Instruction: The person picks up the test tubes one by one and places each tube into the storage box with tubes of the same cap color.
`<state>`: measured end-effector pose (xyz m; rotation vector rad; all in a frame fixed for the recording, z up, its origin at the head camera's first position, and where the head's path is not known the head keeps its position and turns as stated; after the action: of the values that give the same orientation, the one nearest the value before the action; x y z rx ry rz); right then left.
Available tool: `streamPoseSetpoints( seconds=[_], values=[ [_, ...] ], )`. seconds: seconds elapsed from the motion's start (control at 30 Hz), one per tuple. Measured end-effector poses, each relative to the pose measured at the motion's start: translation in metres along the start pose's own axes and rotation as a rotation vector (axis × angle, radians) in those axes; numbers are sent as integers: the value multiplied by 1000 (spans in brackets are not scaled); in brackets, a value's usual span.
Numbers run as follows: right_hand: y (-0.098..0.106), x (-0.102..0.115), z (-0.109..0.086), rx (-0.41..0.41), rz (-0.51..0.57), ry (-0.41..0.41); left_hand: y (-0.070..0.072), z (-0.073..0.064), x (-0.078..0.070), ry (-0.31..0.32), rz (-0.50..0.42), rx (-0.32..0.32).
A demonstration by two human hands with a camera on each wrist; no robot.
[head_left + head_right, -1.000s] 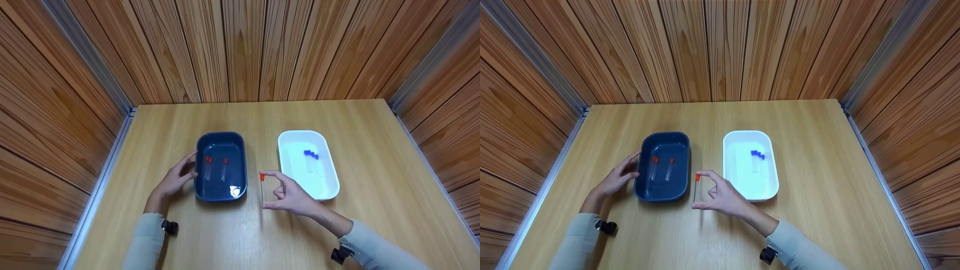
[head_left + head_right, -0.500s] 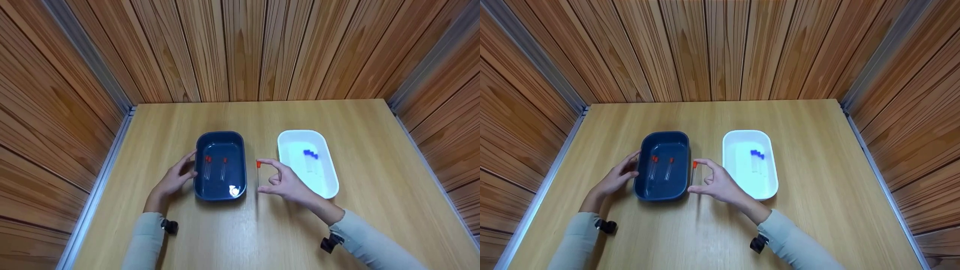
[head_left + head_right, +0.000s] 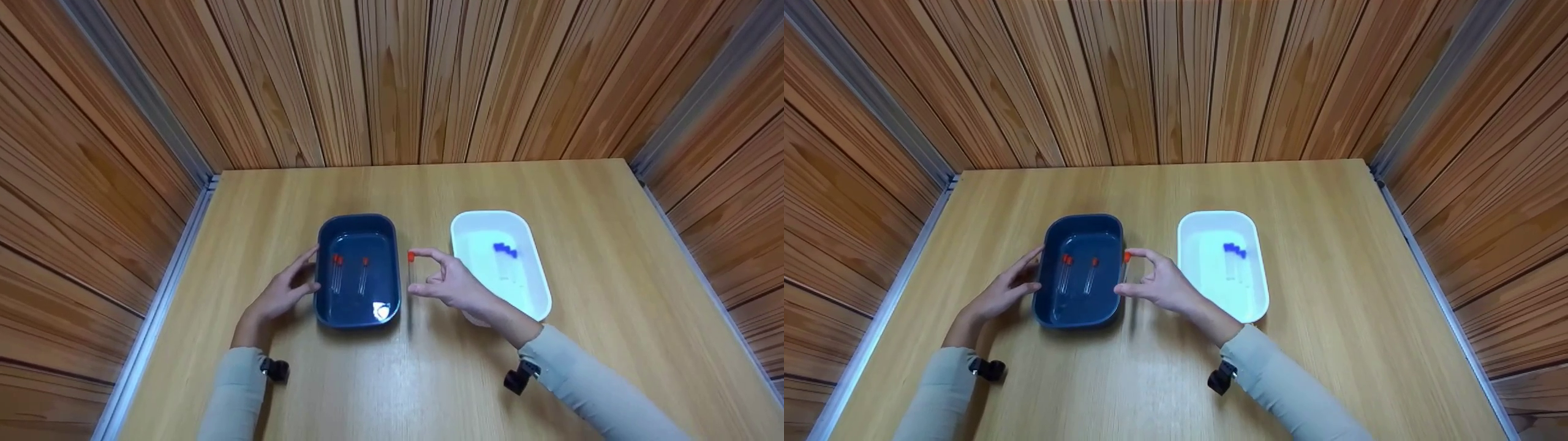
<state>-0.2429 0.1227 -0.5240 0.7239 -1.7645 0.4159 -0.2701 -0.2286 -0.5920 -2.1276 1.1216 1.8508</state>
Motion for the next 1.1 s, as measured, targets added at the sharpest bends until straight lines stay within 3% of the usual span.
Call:
streamPoseSetpoints(
  seconds=[0.33, 0.8, 1.1],
  values=[
    [-9, 10, 21, 39, -17, -39, 1, 0, -1, 0, -14, -7],
    [-28, 27, 50, 141, -8, 53, 0, 0, 5, 28, -45, -6],
    [-44, 36, 62, 152, -11, 64, 0, 0, 2, 32, -28, -13]
  ],
)
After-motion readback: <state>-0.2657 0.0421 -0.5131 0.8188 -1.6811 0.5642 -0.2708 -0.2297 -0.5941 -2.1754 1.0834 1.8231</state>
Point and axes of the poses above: each hand's wrist, its own z-axis towards the middle knuckle, its own y-axis out of the back of the hand, x = y × z, the point moved 7 cm from there along z, towards the middle knuckle, and after that the axes turned 13 degrees about x, right-handed, at the moved point
